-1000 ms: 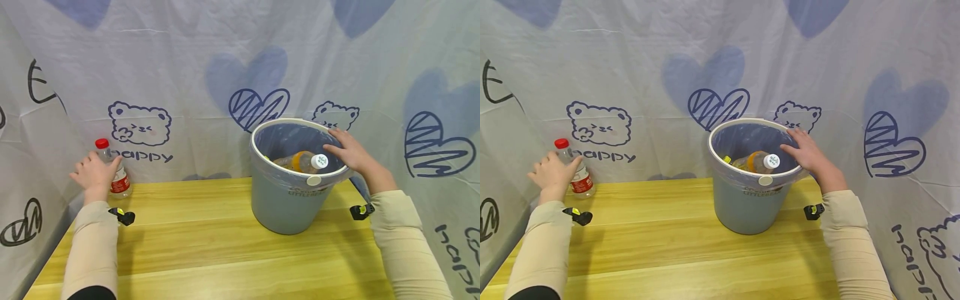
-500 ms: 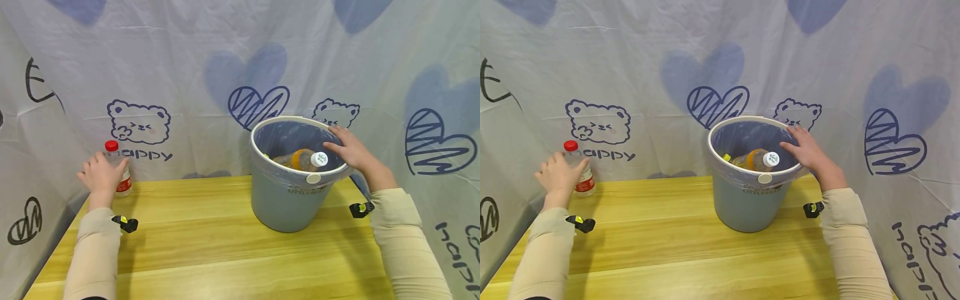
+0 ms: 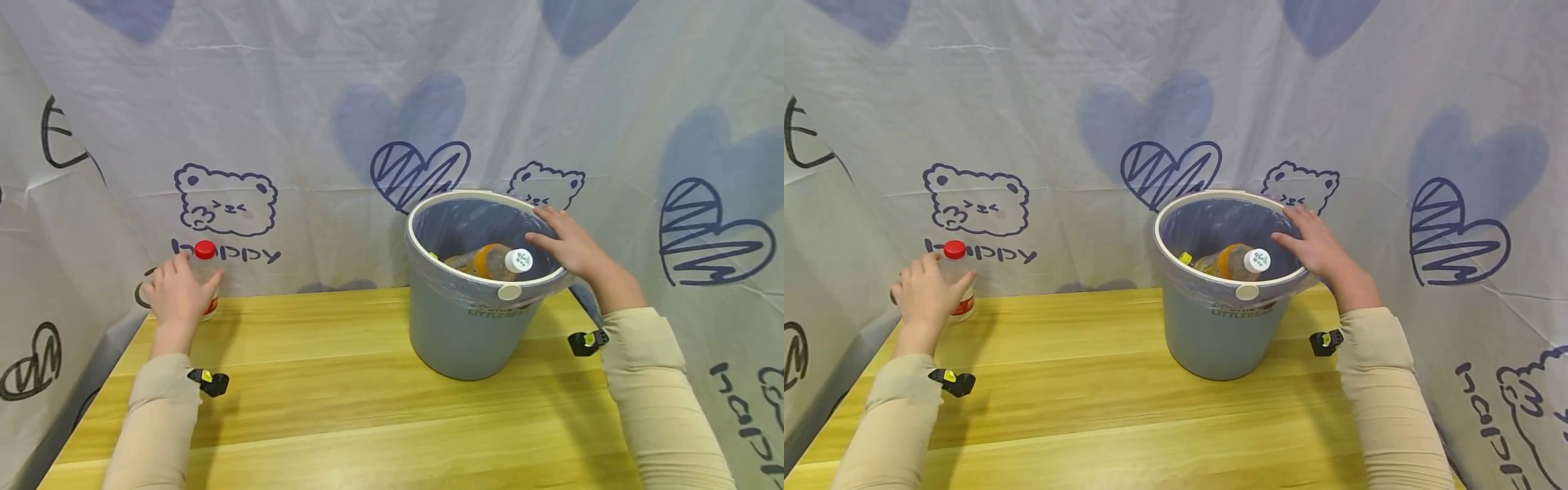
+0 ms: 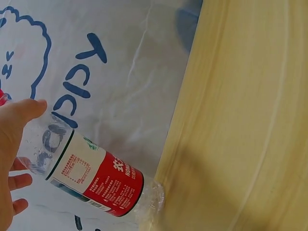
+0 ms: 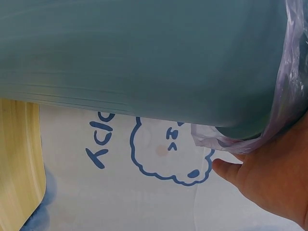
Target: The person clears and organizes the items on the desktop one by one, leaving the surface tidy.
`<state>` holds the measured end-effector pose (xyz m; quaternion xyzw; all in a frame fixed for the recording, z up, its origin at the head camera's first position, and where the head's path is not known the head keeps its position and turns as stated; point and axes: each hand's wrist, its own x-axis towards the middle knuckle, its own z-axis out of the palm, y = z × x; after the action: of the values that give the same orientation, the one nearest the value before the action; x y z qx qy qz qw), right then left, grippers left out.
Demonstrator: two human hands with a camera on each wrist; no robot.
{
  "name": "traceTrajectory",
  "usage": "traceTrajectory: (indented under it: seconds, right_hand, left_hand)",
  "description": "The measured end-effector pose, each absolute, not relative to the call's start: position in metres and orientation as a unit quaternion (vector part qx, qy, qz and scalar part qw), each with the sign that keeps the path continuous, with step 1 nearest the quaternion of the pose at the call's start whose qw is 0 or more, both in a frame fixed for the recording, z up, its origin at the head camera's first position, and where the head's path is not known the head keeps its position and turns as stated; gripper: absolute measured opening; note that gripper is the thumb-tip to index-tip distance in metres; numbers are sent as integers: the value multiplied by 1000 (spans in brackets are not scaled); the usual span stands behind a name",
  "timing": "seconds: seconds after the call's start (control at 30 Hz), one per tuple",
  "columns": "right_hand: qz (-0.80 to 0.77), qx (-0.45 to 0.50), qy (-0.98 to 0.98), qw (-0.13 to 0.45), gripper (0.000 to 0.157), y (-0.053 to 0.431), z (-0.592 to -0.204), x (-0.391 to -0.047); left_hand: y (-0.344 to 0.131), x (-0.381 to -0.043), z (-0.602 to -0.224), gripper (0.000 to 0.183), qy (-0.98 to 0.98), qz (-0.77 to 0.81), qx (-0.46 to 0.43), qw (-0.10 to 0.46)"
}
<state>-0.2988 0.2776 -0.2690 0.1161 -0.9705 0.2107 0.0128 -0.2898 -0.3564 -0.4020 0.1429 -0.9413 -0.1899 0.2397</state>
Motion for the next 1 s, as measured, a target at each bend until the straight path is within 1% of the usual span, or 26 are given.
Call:
traceTrajectory:
  seconds: [0.4, 0.7, 1.0]
  right_hand:
    - [207, 111, -972, 11, 73, 275, -268, -297]
    - [207, 111, -972, 10, 73, 276, -269, -297]
    - [208, 117, -971, 14, 72, 277, -269, -296]
  left_hand:
    - [-347, -282, -410, 70, -944, -174, 99, 262]
    - [-332, -269, -404, 72, -940, -166, 78, 288]
    - [-313, -256, -400, 68, -932, -172, 50, 316]
